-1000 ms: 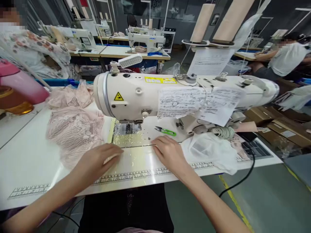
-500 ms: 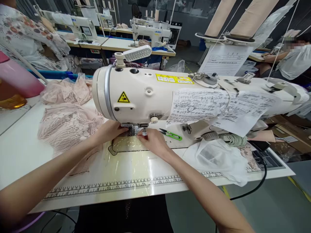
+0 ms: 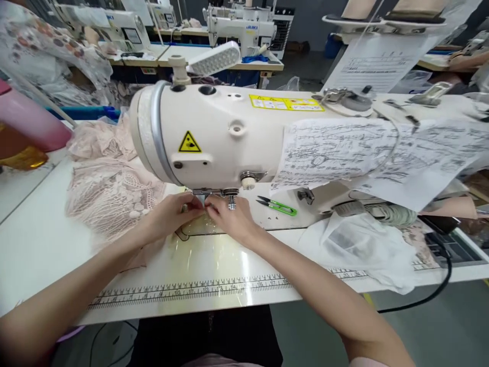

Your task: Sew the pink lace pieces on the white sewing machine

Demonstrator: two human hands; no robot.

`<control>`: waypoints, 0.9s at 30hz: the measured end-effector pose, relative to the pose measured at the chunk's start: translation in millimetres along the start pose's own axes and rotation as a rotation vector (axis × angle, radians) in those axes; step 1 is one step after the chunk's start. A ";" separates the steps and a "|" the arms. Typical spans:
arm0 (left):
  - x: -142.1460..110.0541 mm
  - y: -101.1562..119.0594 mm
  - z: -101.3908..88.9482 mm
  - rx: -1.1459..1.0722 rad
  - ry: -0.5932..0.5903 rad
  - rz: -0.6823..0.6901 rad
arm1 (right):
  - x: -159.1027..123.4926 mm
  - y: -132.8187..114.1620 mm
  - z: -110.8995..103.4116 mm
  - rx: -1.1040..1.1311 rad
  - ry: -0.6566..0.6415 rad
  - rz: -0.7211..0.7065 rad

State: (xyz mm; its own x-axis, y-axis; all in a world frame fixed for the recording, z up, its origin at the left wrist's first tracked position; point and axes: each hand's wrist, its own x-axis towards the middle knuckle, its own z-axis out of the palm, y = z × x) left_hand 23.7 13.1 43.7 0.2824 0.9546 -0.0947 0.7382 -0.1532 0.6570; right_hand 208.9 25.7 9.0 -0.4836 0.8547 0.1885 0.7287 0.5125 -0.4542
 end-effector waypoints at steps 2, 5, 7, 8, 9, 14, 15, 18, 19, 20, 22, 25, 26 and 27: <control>1.5 -0.7 0.3 -0.020 0.017 0.027 | 0.2 6.6 5.4 0.003 0.054 -0.018; 3.4 -4.5 -0.4 -0.048 0.041 0.062 | -1.6 22.9 13.2 0.017 0.046 0.045; 4.9 -10.0 -1.4 -0.082 0.059 0.084 | -0.6 36.0 17.7 0.021 0.087 0.082; 5.7 -13.6 -2.0 -0.100 0.063 0.093 | 0.9 42.3 19.4 0.028 0.109 0.097; 6.4 -17.5 -2.4 -0.124 0.067 0.101 | 3.0 48.1 20.8 0.040 0.108 0.099; 9.7 -34.4 -3.9 -0.391 0.085 0.104 | 15.7 63.3 22.5 0.093 0.098 0.152; 9.8 -35.7 -4.3 -0.420 0.089 0.096 | 17.3 63.1 22.5 0.092 0.105 0.158; 7.0 -34.2 -5.3 -0.365 0.122 0.093 | 18.1 56.9 21.7 0.087 0.140 0.181; 5.1 -32.9 -5.3 -0.311 0.138 0.107 | 17.2 53.8 21.3 0.085 0.152 0.182; 3.0 -32.0 -4.9 -0.238 0.166 0.122 | 15.9 50.7 20.7 0.124 0.169 0.169; -0.6 -32.2 -3.0 -0.058 0.199 0.202 | 13.4 45.7 19.8 0.110 0.192 0.176; -2.7 -37.2 2.1 0.236 0.272 0.298 | 10.9 42.9 18.9 0.082 0.202 0.193; -2.8 -39.0 4.0 0.293 0.282 0.324 | 10.4 42.9 18.7 0.082 0.201 0.199; -2.9 -40.3 5.7 0.331 0.290 0.337 | 9.9 43.2 18.6 0.087 0.197 0.208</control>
State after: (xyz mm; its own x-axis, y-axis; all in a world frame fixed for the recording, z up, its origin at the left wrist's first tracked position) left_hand -3.4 15.1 13.2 0.3905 0.8630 0.3204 0.8024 -0.4897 0.3411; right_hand 226.6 54.8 -24.9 -0.2188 0.9445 0.2451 0.7538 0.3231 -0.5722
